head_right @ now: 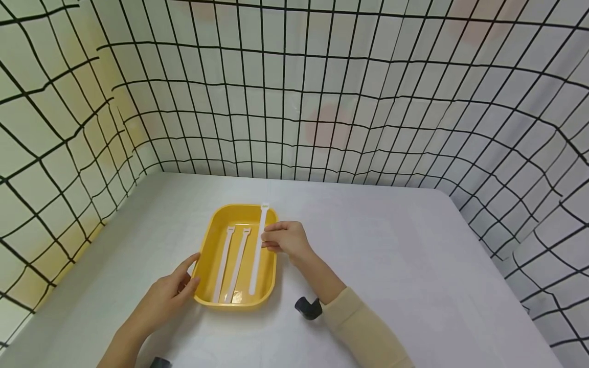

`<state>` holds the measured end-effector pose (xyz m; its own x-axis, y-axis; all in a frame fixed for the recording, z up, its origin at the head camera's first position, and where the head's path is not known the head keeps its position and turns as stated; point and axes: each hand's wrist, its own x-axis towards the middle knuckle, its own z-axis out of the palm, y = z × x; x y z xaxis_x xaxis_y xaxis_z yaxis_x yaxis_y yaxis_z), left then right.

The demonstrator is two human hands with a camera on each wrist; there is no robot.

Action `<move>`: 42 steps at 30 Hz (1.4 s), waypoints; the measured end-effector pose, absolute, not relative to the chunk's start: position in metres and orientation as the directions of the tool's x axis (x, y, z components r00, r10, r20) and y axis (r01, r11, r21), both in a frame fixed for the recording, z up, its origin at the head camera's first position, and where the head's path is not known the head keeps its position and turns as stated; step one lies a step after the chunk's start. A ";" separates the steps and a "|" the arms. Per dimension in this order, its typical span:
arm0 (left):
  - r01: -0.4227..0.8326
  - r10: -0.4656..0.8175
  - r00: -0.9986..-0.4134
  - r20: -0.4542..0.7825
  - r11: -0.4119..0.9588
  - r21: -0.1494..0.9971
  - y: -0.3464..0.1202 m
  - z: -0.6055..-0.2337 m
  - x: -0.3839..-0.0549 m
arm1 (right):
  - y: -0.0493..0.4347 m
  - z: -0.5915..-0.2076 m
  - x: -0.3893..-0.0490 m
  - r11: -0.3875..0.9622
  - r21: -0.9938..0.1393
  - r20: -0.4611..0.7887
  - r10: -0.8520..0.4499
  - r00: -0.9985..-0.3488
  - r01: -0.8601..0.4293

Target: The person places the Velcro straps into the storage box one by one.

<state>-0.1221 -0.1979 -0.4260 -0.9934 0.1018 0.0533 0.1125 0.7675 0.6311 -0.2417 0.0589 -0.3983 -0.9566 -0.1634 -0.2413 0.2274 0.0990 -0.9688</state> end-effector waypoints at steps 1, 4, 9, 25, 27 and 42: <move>0.116 0.104 -0.993 0.056 0.768 0.630 -0.198 -0.426 -0.122 | 0.058 -0.399 -0.242 0.105 -0.968 -0.244 -0.161 -0.956 0.229; 0.126 0.109 -0.992 0.065 0.770 0.626 -0.198 -0.426 -0.122 | 0.056 -0.399 -0.242 0.117 -0.966 -0.246 -0.158 -0.956 0.230; 0.128 0.108 -0.992 0.070 0.773 0.622 -0.198 -0.427 -0.122 | 0.052 -0.399 -0.242 0.134 -0.966 -0.241 -0.148 -0.959 0.222; 0.120 0.103 -0.993 0.063 0.780 0.614 -0.198 -0.427 -0.123 | 0.038 -0.398 -0.240 0.285 -0.945 -0.201 -0.118 -0.973 0.161; 0.122 0.105 -0.992 0.065 0.779 0.615 -0.198 -0.427 -0.123 | 0.036 -0.397 -0.240 0.338 -0.930 -0.191 -0.118 -0.974 0.141; 0.132 0.108 -0.991 0.076 0.776 0.617 -0.199 -0.428 -0.123 | 0.024 -0.395 -0.242 0.443 -0.888 -0.207 -0.153 -0.966 0.121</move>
<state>-0.1228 -0.1987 -0.4282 -0.9912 0.1085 0.0763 0.1324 0.7757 0.6170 -0.2425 0.0240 -0.3951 -0.9663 -0.1525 -0.2075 0.1208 0.4430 -0.8883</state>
